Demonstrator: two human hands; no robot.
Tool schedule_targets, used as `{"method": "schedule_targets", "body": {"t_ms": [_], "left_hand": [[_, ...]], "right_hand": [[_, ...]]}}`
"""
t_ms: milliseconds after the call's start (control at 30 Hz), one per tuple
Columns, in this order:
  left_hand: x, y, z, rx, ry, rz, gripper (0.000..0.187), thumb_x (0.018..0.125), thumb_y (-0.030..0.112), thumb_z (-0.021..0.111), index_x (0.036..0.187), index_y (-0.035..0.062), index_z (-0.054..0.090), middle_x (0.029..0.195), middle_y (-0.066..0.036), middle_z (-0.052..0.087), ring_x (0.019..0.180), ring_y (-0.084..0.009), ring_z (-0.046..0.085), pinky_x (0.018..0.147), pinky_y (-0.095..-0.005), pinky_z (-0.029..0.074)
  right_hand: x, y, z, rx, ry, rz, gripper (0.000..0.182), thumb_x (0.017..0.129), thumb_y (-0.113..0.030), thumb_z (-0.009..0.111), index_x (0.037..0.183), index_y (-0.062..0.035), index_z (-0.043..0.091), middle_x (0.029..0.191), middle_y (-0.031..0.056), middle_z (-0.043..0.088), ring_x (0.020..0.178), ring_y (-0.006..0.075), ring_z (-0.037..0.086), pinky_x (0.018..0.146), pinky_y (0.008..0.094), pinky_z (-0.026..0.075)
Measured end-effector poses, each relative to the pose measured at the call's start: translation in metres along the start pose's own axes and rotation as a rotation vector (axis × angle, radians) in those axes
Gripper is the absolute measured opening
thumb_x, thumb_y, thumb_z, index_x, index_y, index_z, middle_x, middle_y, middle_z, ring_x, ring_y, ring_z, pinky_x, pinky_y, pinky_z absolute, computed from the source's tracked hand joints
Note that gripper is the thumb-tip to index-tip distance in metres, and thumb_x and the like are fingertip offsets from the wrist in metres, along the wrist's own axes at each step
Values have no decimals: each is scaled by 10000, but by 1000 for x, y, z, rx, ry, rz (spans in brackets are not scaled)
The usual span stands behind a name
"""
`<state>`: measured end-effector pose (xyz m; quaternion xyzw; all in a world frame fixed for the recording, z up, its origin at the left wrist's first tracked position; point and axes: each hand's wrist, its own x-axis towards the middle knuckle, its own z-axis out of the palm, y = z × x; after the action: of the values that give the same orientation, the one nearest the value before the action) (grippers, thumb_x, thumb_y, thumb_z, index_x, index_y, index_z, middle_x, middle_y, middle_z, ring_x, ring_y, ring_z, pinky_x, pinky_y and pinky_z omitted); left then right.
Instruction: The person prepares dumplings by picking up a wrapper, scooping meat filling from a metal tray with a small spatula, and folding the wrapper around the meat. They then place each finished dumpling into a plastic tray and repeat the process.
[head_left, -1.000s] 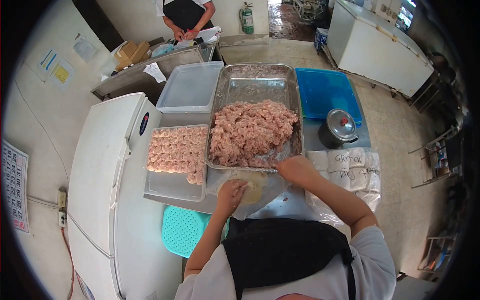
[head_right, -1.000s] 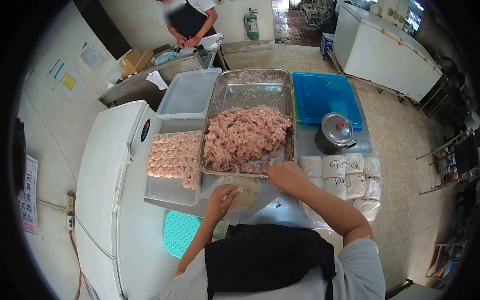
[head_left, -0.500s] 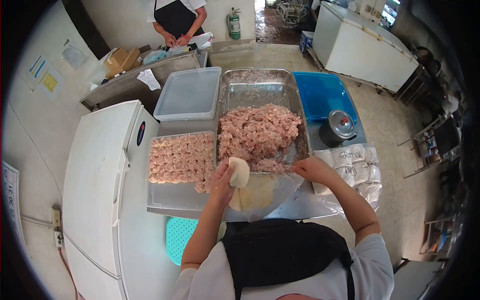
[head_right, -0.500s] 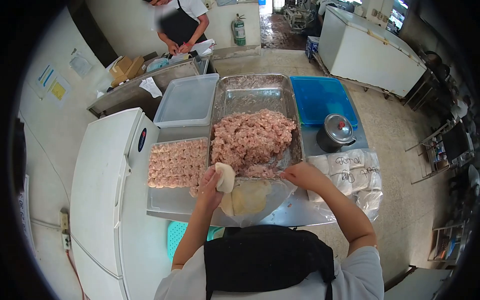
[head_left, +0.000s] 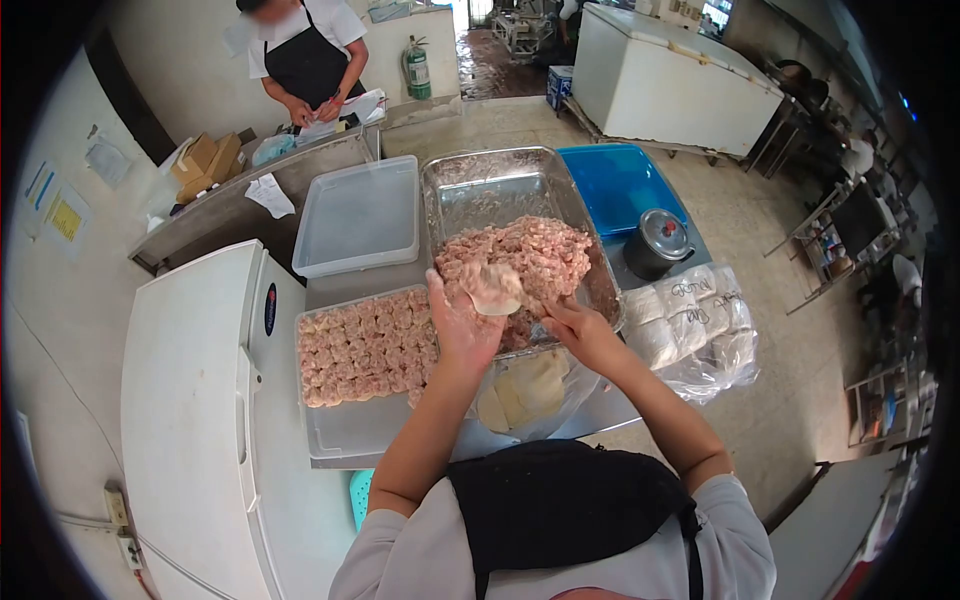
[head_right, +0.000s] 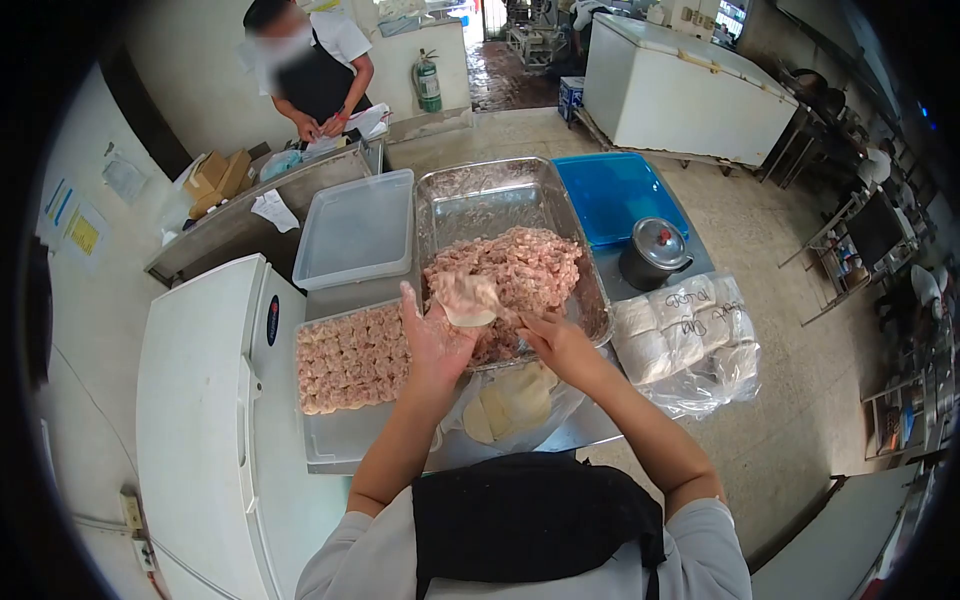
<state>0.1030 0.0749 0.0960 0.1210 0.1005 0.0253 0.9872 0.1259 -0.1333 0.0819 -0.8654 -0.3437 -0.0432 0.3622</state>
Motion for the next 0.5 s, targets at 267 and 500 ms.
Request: {"method": "schedule_targets", "body": {"t_ms": [267,500], "left_hand": [[5,-8,-10,50,67,74,671,918,647,417,1166,35,536,1060,-99,583,957,-265,584,881,-444,482],[1,-15,17,178,189,89,599,917,609,470,1023,34,598,1047,-88,584,978,-247,573,854,-437,486]], "right_hand": [[-2,-37,-49,-393,-156,-78,253,910,-182,556,1127,-64,606,885,120,621,769,300,657,610,378,535],[3,-12,-74,-448,-184,-339,326,917,-209,546,1185,-25,563,1023,173,610,781,332,655,627,385,538]]}}
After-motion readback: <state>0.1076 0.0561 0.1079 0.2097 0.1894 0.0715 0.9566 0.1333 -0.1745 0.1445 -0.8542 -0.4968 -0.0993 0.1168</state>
